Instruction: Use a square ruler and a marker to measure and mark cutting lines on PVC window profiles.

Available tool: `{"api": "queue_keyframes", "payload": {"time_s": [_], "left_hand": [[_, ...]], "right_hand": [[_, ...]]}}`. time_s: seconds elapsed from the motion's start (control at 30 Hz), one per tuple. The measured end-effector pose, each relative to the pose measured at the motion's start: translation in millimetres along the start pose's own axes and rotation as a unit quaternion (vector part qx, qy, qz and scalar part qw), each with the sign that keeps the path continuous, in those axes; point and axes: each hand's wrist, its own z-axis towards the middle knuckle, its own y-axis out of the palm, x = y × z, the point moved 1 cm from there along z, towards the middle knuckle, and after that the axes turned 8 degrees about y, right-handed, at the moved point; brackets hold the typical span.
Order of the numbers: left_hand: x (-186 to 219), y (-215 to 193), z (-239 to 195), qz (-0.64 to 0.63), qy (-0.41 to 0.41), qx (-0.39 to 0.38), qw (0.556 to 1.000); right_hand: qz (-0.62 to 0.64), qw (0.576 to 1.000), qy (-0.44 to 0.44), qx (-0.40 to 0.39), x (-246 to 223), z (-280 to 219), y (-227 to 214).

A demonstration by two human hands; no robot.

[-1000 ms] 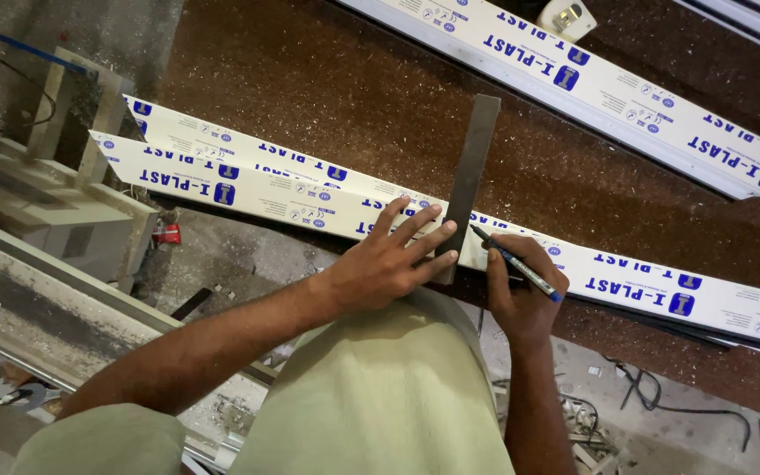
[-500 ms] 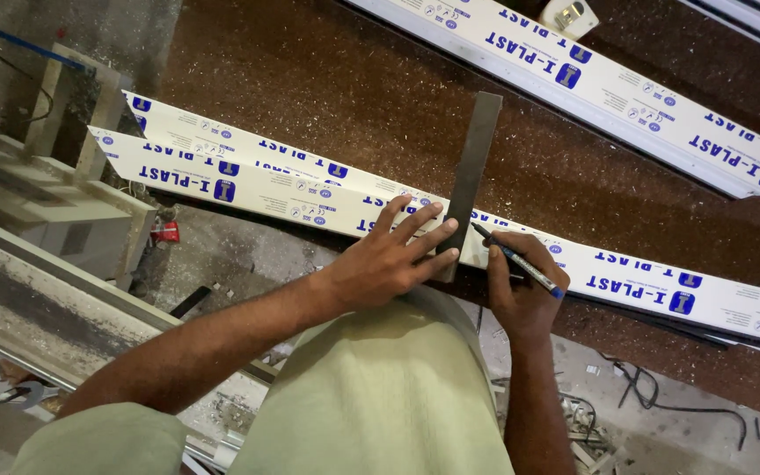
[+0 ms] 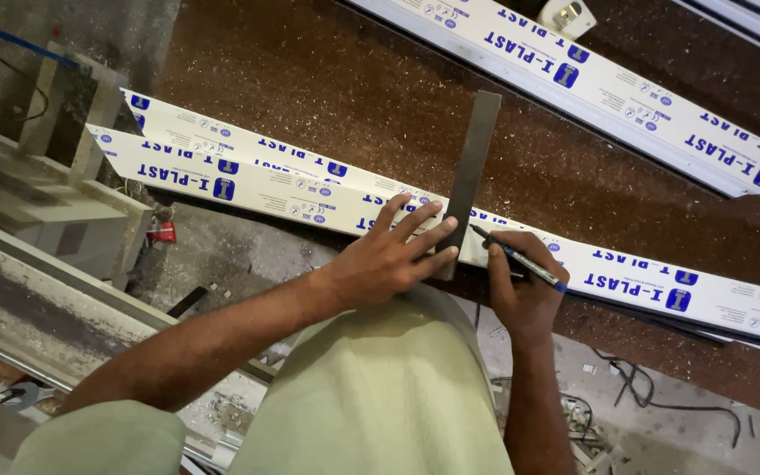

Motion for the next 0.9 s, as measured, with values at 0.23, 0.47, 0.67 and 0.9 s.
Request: {"api": "queue_keyframes", "payload": {"time_s": [0.23, 0.47, 0.67, 0.9], "left_hand": [[0.3, 1.2, -0.8, 0.003, 0.002, 0.005, 1.0], [-0.8, 1.9, -0.3, 0.01, 0.003, 0.002, 1.0], [-0.5, 6.3, -3.2, 0.021, 0.006, 0.005, 1.0], [2.0, -3.7, -10.9, -0.013, -0.011, 0.066, 0.998]], "right_hand": [[0.015, 1.0, 0.009, -0.005, -5.8, 0.7, -0.3], [0.01, 0.999, 0.037, -0.032, 2.0, -12.9, -7.5], [-0.015, 0.996, 0.052, -0.076, 2.6, -43.6, -24.4], [-0.039, 0.997, -0.026, 0.056, 7.0, -31.8, -50.7]]}}
